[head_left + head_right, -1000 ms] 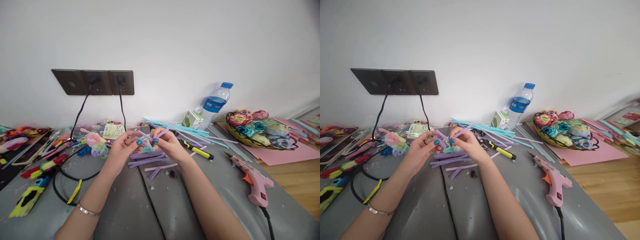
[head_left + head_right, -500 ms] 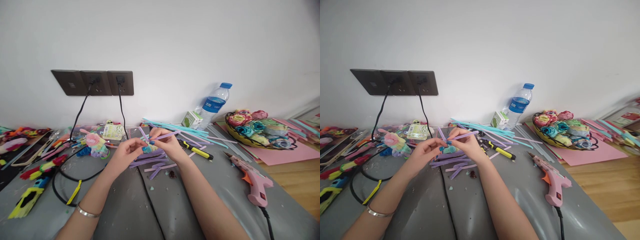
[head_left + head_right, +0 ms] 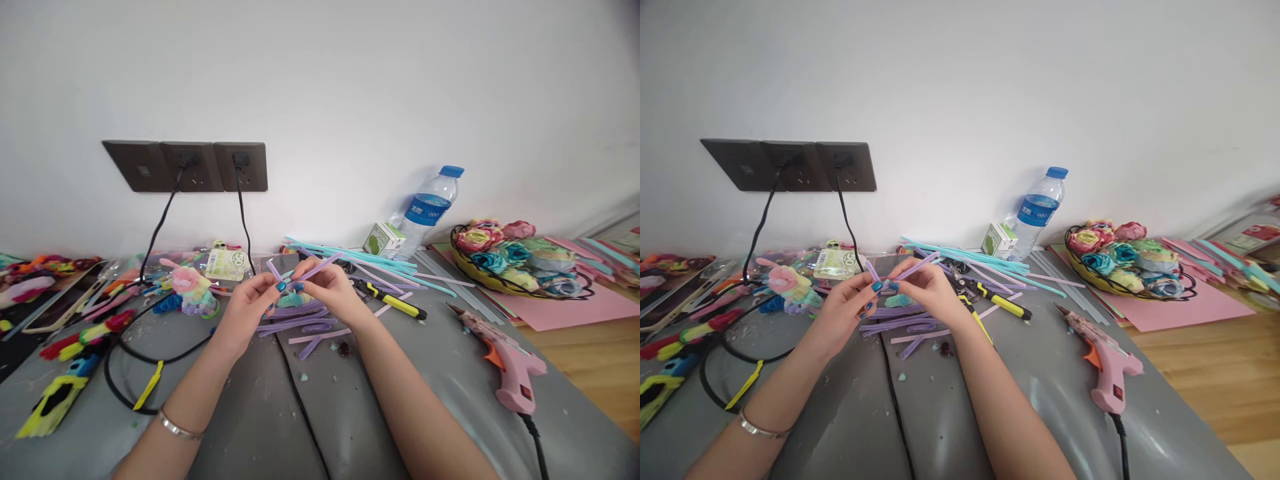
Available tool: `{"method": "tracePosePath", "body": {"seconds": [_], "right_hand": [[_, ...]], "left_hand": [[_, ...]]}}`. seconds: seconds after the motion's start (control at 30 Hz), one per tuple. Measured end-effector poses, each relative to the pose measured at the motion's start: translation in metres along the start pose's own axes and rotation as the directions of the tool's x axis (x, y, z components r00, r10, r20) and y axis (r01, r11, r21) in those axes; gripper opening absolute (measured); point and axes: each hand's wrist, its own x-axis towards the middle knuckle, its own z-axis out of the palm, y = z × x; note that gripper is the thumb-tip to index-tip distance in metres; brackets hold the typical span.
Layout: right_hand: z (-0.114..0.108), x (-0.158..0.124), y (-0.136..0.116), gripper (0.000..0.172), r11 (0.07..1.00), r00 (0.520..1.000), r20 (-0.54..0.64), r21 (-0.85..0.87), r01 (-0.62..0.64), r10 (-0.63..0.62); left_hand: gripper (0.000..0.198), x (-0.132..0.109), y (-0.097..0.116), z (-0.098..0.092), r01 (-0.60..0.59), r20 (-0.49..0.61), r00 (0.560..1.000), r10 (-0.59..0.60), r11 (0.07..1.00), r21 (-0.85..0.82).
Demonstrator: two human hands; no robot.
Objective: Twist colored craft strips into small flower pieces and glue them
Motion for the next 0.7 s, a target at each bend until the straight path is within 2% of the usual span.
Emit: {"method": "tracePosePath", "body": {"seconds": [0.27,0.43,0.6,0.7], "right_hand": [[-0.0021,0.0008,-0.0015,0.019,0.998,1.0,-0.027,0.066,0.009,-0.007],[-0.0015,-0.0012,-0.0047,0.015,0.997,0.999,0.027,0.078,-0.024,0.021],[-0.0021,-0.0026,-0.0057,0.015,0.987,0.986,0.148,0.128,-0.1,0.08],[-0.0024,-0.002,-0.0037,0.016,0.978,0.988,0.119,0.169,-0.121,0.102]], "left_hand": [[0.025,-0.0018,0.0014,-0.0001,-0.078,0.12,0.991,0.06,0.986,0.15],[0.021,-0.0032,0.0052,0.0033,-0.163,0.243,0.965,0.096,0.948,0.273],[0.02,-0.0046,0.0068,-0.0003,-0.146,0.303,0.952,0.037,0.926,0.348],[0.019,-0.0036,0.006,-0.0018,-0.131,0.3,0.954,0.017,0.922,0.363]]}}
